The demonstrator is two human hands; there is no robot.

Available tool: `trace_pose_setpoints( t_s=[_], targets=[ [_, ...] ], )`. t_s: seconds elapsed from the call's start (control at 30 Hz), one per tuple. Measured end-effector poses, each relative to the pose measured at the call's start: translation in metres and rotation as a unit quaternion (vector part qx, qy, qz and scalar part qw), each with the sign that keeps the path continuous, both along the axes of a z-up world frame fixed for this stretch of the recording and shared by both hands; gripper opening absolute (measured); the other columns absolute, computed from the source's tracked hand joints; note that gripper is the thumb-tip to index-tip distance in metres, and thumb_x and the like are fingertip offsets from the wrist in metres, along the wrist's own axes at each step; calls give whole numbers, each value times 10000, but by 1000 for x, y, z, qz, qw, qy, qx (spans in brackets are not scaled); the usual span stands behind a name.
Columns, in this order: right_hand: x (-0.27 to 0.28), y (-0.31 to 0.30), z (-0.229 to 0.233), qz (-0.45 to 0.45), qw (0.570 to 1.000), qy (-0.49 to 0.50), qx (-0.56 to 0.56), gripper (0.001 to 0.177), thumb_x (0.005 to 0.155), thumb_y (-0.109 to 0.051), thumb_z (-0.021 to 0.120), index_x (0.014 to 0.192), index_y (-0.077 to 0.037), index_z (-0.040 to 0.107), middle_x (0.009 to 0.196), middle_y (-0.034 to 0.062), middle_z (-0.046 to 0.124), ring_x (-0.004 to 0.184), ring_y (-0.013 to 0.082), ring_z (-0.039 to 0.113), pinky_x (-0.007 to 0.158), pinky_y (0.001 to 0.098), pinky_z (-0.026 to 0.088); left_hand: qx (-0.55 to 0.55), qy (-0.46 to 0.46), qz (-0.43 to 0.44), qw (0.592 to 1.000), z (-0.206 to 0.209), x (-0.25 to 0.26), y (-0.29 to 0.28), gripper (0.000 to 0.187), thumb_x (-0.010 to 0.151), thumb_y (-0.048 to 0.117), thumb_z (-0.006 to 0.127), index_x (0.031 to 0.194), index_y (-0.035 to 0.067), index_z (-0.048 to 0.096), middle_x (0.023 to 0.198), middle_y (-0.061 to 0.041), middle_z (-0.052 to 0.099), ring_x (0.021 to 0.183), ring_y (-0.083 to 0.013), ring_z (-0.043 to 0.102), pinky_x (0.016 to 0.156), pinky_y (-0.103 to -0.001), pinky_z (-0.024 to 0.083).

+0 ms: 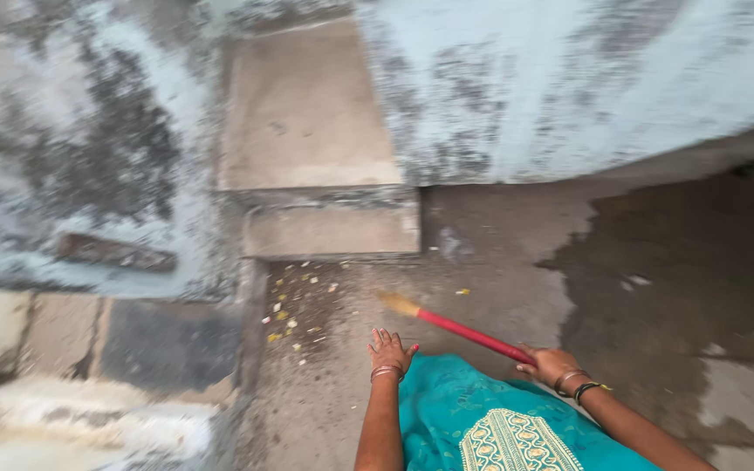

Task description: The person sweeps debris from concrete stairs and a tiled floor using a broom, moving dirt and scattered flower petals into a pile.

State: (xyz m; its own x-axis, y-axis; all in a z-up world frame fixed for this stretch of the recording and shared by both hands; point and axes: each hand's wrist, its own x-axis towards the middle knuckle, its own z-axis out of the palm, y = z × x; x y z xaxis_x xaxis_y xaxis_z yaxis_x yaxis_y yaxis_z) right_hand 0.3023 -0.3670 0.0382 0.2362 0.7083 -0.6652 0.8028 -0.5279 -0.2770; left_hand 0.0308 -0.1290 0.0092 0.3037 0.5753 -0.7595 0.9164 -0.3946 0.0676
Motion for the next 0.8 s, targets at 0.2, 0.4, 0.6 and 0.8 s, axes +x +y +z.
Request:
trace_pose_setpoints(
  t_s=[0.2, 0.4, 0.6, 0.8],
  targets=[
    [75, -120, 21, -282, 955, 64, 57, 438, 883, -470, 743, 1107, -94, 764, 821, 137, 737, 727, 263, 699, 677, 442, 546, -32, -18, -157, 987, -6, 81, -82, 909, 960, 737, 414, 1623, 135, 260, 1726, -136, 81, 1596, -345, -34, 1261, -599, 91],
    [96, -208, -19, -553, 781, 288, -45, 421, 950, -410, 686, 1116, -23, 683, 773, 161, 709, 577, 249, 650, 548, 437, 530, -30, -76, -229, 970, -4, 135, -107, 919, 946, 731, 435, 1614, 116, 294, 1721, -135, 142, 1601, -336, 9, 1256, -606, 90],
    [66, -244, -66, -464, 879, 111, -26, 501, 929, -498, 653, 1177, -63, 681, 931, 173, 756, 780, 307, 718, 691, 468, 578, -32, -48, -218, 974, 1, 158, -78, 902, 960, 725, 430, 1608, 110, 300, 1711, -145, 156, 1599, -347, 28, 1264, -581, 120],
    [62, -238, -37, -311, 950, 12, 1, 456, 905, -430, 605, 1247, -129, 621, 1221, 204, 701, 1170, 384, 676, 984, 498, 533, -3, -30, -161, 987, 1, 190, -37, 905, 970, 727, 445, 1599, 87, 334, 1708, -178, 177, 1597, -369, 66, 1254, -589, 161]
  ],
)
